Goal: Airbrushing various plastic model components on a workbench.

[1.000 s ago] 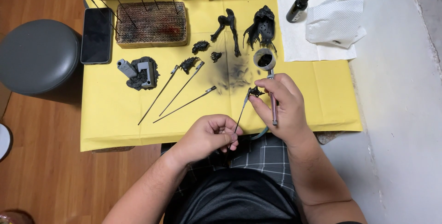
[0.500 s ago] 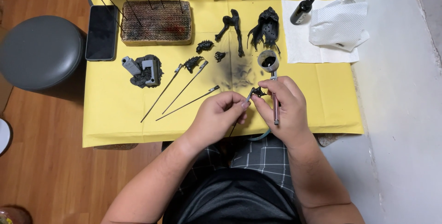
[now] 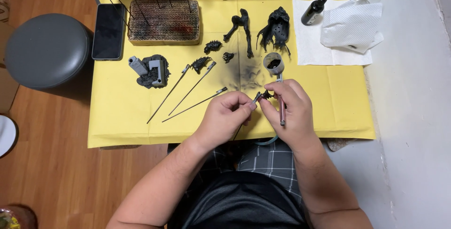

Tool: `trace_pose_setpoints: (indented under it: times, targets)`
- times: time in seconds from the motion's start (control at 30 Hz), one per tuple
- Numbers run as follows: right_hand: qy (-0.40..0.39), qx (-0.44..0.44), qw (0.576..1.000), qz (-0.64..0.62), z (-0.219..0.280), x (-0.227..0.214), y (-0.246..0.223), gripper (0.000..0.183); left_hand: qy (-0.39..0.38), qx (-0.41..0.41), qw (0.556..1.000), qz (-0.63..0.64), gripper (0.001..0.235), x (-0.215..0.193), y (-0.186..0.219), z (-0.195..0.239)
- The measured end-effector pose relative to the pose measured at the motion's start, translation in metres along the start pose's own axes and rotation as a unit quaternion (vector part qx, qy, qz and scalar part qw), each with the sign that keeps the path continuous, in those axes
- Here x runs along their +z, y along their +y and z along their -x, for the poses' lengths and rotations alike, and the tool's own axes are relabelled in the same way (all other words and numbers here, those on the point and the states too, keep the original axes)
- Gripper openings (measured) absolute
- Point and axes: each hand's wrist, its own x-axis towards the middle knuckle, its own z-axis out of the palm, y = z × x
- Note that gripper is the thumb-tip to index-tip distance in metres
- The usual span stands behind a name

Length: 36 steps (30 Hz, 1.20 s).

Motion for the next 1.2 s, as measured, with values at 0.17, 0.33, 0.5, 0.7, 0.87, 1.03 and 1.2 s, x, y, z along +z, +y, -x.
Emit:
trace_pose_setpoints:
  times: [0.17,0.33,0.5,0.7,0.87,1.03,1.2]
  targets:
    - [0.005,0.004,1.0,0.005,-0.004,0.004,0.007,0.025,0.026,0.026,0.988,-0.147,0.01,-0.03,0.006,-0.006]
    - [-0.006,0.002,1.0,0.018,0.0,0.01,0.021,0.025,0.072,0.091,0.802,-0.586,0.016,-0.082,-0.024,-0.022]
    - [-0.006,0.007,1.0,0.025,-0.002,0.013,0.011,0.025,0.193,0.3,0.596,-0.72,0.021,-0.089,-0.024,-0.021]
    - [0.014,0.011,1.0,0.025,-0.001,0.022,0.003,0.027,0.105,0.21,0.927,-0.292,0.013,-0.03,-0.005,-0.005]
    - [0.02,-0.002,0.999,0.048,0.006,0.024,0.011,0.03,0.119,0.187,0.95,-0.218,0.007,-0.014,-0.015,-0.007]
    - [-0.021,-0.015,0.991,0.13,0.006,0.025,0.014,0.032,0.122,0.218,0.903,-0.349,0.024,-0.023,-0.023,-0.005]
    - [-0.068,0.002,0.954,0.293,0.011,0.036,0.023,0.038,0.126,0.182,0.876,-0.428,0.026,-0.035,-0.038,0.0]
